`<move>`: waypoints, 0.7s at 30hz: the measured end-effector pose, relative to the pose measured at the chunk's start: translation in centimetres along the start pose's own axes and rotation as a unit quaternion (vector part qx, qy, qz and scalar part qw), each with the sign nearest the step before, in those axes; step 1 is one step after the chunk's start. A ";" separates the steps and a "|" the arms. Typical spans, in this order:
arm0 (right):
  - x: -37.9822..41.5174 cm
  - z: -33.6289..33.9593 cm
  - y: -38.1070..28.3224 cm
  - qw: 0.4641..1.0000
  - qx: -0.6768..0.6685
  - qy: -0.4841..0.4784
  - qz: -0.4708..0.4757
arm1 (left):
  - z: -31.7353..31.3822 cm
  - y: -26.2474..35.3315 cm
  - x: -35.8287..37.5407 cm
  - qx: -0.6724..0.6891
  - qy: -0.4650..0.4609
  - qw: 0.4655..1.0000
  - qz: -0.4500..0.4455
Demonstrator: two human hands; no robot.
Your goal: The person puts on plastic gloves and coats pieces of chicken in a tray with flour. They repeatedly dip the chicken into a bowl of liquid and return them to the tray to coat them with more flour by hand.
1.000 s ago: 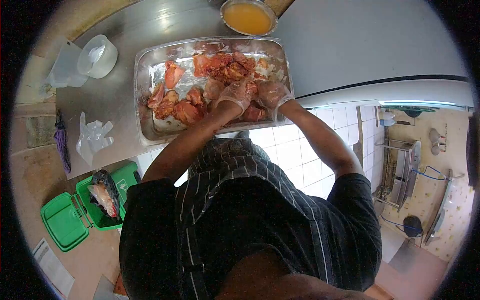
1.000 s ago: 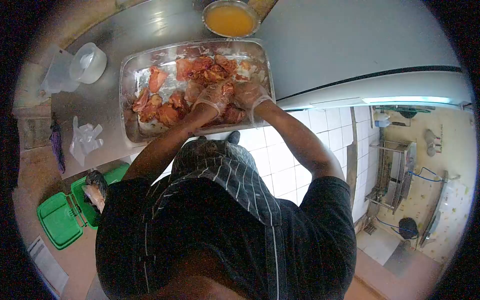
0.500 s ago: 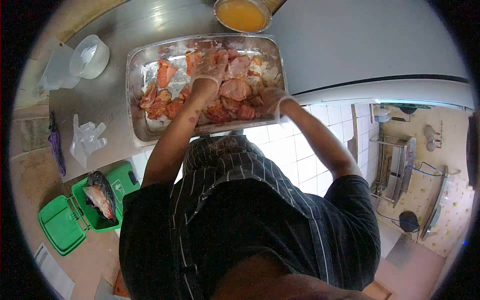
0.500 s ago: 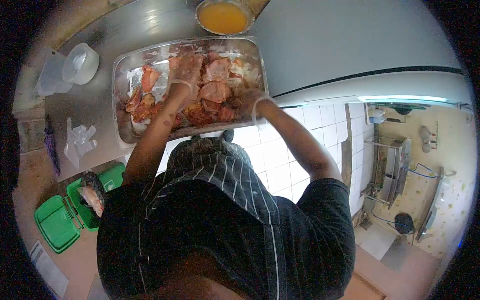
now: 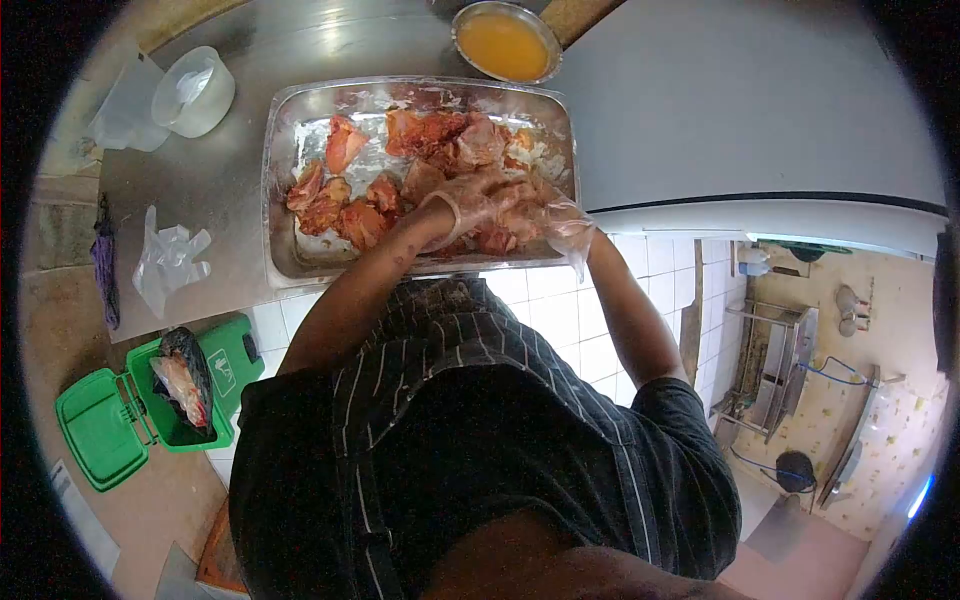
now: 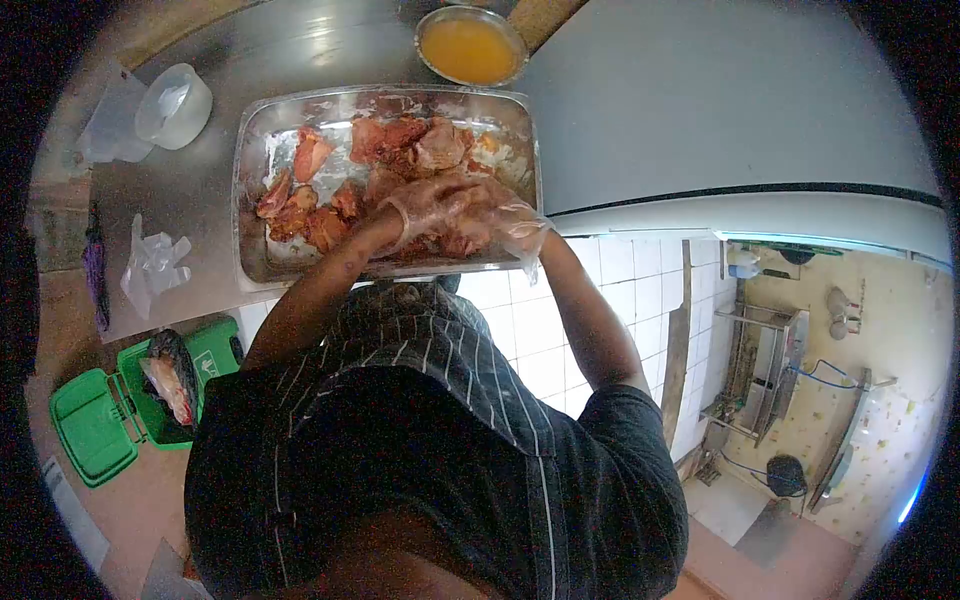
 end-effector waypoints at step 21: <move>-1.1 -2.5 -4.3 0.929 0.365 -0.040 -0.036 | 1.5 -1.2 1.1 -0.073 -0.071 0.989 0.111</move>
Point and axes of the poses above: each hand's wrist, its own x-axis away from the middle knuckle, its own z-axis out of the back of the hand, y = z × x, the point moved 8 cm from there along -x, towards the middle knuckle, and after that the axes turned 2 degrees about z, right-handed, at the moved point
